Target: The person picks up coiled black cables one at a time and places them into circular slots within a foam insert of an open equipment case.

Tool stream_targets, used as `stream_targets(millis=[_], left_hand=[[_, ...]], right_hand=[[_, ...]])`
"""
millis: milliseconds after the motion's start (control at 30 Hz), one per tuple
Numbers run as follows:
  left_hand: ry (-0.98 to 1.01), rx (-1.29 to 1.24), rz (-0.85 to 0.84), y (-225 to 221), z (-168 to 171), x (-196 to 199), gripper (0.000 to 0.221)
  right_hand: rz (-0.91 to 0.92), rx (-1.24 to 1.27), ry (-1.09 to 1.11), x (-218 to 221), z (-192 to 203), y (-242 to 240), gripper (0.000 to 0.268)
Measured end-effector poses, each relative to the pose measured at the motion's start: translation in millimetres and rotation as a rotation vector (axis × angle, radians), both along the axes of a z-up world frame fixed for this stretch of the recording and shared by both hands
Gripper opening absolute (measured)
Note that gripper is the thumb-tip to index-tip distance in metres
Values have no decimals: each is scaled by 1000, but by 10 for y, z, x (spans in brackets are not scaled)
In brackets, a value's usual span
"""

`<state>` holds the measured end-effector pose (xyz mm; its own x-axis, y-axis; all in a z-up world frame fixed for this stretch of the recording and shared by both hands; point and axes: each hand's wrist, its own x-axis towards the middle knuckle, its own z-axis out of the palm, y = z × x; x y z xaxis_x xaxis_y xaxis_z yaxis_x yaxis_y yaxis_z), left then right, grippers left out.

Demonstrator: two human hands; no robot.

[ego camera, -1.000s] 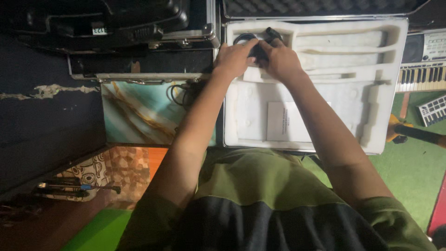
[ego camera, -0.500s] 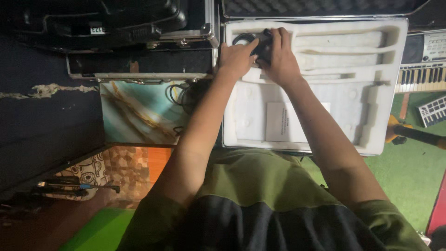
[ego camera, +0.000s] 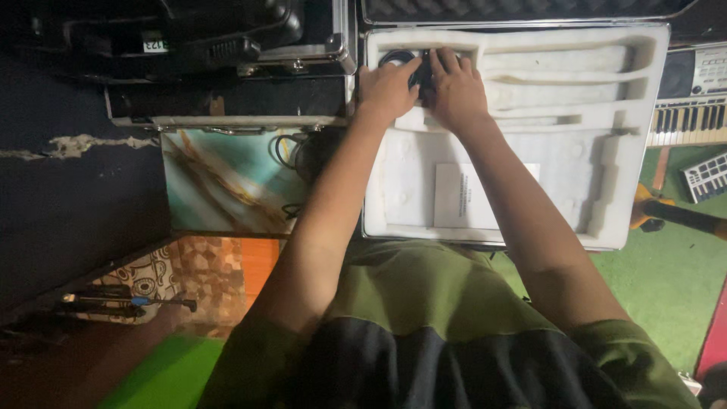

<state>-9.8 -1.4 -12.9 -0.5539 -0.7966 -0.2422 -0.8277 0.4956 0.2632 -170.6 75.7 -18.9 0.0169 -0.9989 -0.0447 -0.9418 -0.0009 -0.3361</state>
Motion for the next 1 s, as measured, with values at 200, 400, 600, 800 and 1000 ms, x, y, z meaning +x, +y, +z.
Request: stream_targets(millis=[200, 400, 600, 800, 1000], left_hand=[[-79, 14, 7, 82, -71, 27, 55], [-33, 22, -46, 13, -187, 52, 51], [-10, -35, -40, 63, -205, 62, 54], [-36, 5, -6, 42, -151, 41, 56], [13, -34, 42, 72, -206, 36, 65]], right_hand=[[2, -80, 4, 24, -42, 90, 60], [110, -192, -81, -59, -60, 98, 66], [24, -100, -78, 14, 39, 29, 67], [41, -136, 121, 15, 98, -5, 63], [28, -101, 4, -28, 12, -13, 83]])
